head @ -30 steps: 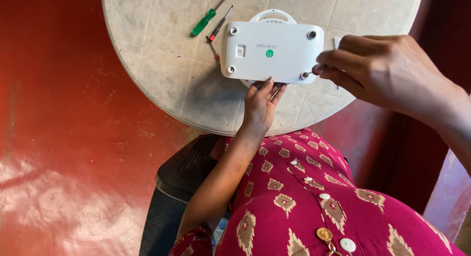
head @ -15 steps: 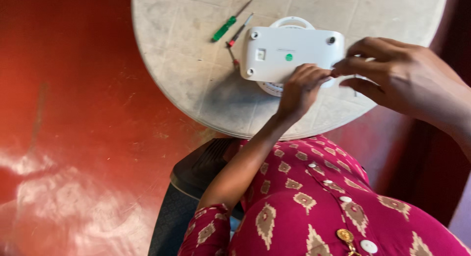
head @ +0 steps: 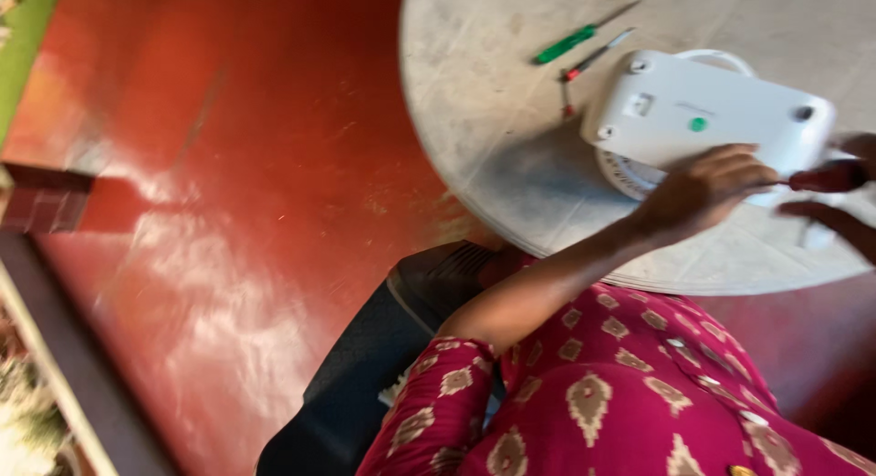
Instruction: The person assembles a small white portable fan on a round table. They use a screwdriver to tighten screws on the base and attach a handle to the top of the fan casing. The person flips the fan over to access different screw holes and secures the components.
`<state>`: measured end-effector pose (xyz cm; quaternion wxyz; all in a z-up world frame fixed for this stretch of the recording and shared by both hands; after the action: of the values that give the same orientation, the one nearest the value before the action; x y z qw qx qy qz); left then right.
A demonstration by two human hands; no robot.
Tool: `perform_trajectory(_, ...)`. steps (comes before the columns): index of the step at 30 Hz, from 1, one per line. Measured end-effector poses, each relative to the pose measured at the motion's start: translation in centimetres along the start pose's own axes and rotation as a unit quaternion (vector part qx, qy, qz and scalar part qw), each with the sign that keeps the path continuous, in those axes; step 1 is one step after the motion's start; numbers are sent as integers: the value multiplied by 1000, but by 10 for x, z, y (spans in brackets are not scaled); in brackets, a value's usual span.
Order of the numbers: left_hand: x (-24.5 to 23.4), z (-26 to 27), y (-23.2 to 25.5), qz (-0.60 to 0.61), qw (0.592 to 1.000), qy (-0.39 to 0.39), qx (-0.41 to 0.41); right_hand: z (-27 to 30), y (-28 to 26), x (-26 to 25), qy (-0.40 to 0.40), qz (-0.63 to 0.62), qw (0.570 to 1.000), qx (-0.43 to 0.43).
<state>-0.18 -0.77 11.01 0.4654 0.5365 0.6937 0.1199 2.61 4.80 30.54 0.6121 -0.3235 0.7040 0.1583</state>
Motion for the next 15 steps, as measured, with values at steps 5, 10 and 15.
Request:
perform_trajectory(5,17,-2,-4,11,999,10,35,-24,-19,7,14,-37,999,-13)
perform_trajectory(10,12,1,-11,73,997,-2,17,-66,-46,0,27,-40,998,-28)
perform_trajectory(15,21,7,-23,63,997,22,37,-88,-74,-10,48,-46,994,-87)
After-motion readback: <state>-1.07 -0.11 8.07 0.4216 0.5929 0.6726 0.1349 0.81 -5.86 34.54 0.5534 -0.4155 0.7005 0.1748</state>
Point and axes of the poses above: each hand's wrist, its own z-axis away from the middle knuckle, its own x-axis out of the palm, y = z × x, the point moved 10 cm from there along -z, towards the middle knuckle, and after that the axes turned 10 degrees about z, right-handed, at the moved point
